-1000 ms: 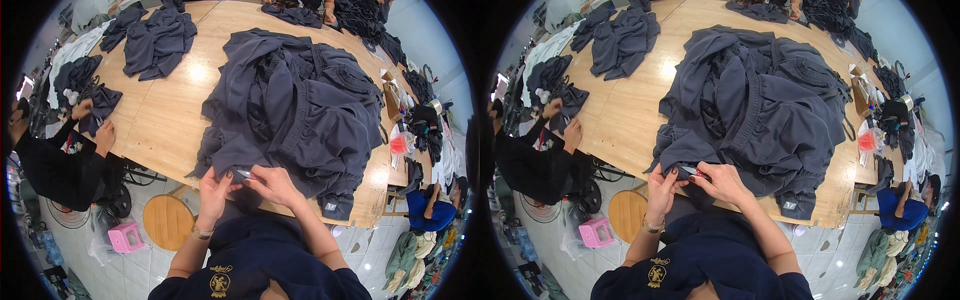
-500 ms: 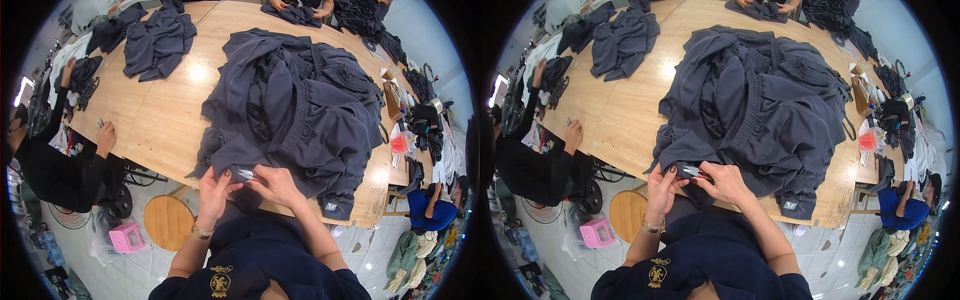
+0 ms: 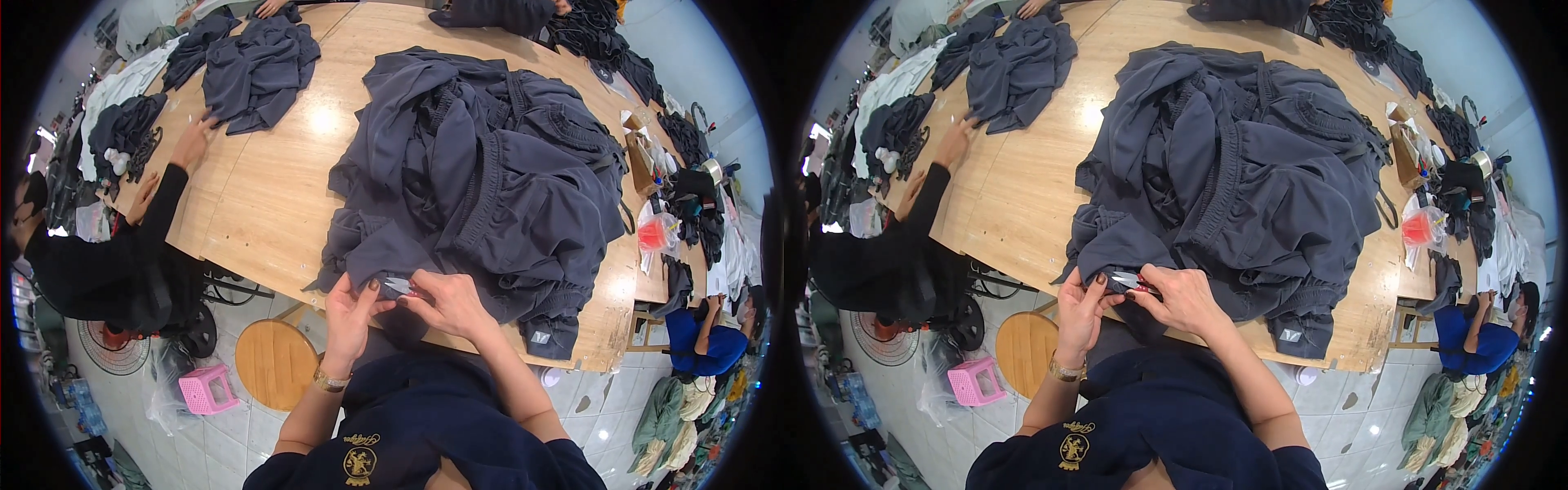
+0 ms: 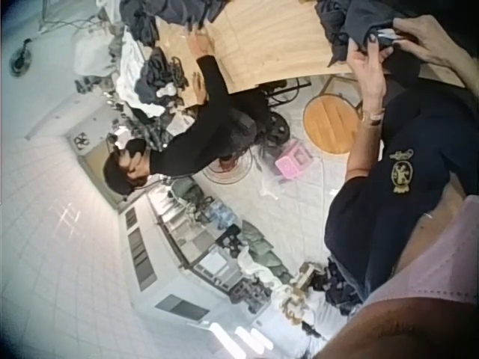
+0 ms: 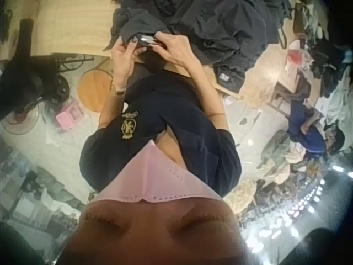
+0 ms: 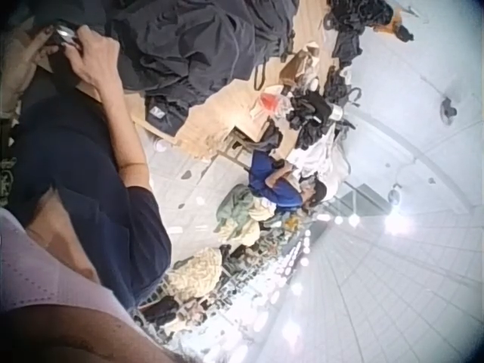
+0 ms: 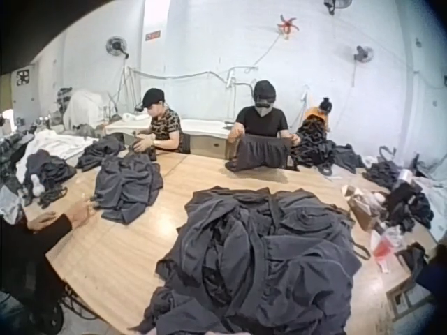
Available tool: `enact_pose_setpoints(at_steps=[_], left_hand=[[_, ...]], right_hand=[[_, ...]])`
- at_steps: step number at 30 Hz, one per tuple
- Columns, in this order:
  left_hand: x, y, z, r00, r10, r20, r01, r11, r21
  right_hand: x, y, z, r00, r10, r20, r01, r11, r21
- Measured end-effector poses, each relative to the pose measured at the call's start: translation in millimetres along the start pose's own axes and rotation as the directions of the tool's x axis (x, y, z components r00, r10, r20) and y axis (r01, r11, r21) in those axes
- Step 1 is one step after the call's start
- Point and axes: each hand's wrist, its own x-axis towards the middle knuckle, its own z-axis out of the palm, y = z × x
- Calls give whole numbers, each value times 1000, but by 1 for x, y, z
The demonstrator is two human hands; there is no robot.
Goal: Inspecting gray pants and clipping loose threads with small thread clippers.
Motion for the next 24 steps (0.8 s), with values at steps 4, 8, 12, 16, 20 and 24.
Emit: enact_pose_setpoints(at_steps=[4,8,12,16,20,24], left_hand=[[-1,1,0,1000,8,0,-8,1000,12],[-1,1,1,1000,9,0,-9,1000,11],[0,0,1,1000,10,4,-10,1000,11],[0,0,0,1000,19,6,-19,1000,19],[-1,-1,-1,1000,17,4,-17,999,28],[-1,1,-1,1000,1,11,-1,1000,-20]], right_hand=[[-1,0,-1,1000,-4,5,4,1000,-18],[-2,2,1,1000,2,-1,-2,1000,-21],[-2,1,1,1000,1,-5,-1,1000,-21],[-1,0,1,1000,-7,-11,7,999,-39],[-2,-1,1,1000,-15,-21,14,999,-42],[-3,3,4,997,10,-76,-11,1000,-2]])
